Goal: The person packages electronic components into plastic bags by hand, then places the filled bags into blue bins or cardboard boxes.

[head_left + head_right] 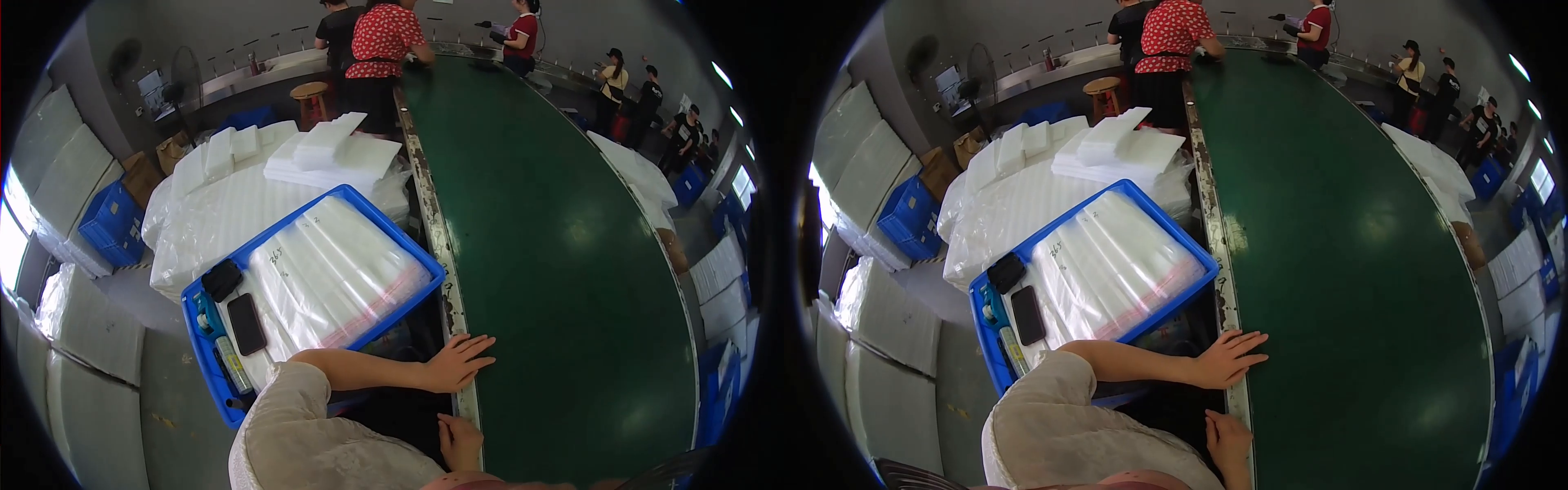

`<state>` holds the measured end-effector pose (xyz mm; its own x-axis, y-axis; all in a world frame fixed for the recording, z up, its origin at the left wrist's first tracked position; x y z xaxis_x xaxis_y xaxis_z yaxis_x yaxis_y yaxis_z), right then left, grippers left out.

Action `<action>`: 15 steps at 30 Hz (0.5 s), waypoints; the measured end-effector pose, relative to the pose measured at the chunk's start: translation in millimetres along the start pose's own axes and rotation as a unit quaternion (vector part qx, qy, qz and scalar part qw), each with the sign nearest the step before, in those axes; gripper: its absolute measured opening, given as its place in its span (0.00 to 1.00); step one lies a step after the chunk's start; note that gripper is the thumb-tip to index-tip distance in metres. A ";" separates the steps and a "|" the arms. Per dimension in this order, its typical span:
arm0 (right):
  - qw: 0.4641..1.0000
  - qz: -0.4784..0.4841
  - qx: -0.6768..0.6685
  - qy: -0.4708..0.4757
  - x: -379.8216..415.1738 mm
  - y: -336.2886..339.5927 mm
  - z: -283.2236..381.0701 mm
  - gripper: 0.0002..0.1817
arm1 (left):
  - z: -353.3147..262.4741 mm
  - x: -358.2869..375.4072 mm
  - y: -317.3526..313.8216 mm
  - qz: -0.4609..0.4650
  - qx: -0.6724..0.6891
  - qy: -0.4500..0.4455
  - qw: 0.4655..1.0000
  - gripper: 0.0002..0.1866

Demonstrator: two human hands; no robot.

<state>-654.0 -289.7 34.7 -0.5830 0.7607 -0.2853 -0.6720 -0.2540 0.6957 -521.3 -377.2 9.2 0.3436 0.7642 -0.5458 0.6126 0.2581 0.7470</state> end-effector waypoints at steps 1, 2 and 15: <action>1.000 -0.002 -0.004 0.003 -0.4 0.2 0.0 0.06 | 0.2 -0.8 0.8 -0.003 -0.003 0.001 1.000 0.26; 1.000 -0.003 -0.009 0.007 -0.3 0.5 0.3 0.06 | -0.8 -1.7 0.6 -0.001 -0.001 -0.003 1.000 0.26; 0.999 -0.039 0.028 -0.022 4.9 8.7 -4.8 0.08 | -2.8 -8.7 5.9 0.022 0.013 0.025 0.999 0.28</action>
<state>-664.9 -291.0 36.2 -0.5081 0.8029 -0.3118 -0.6877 -0.1602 0.7081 -522.7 -380.6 19.4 0.3354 0.8029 -0.4928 0.6163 0.2086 0.7593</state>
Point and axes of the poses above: each hand's wrist, its own x-axis away from the middle knuckle, its own y-axis out of the back of the hand, z = x × y, the point moved 7 cm from there along -x, towards the middle knuckle, and after that the axes turned 1 degree about x, right-handed, at the moved point
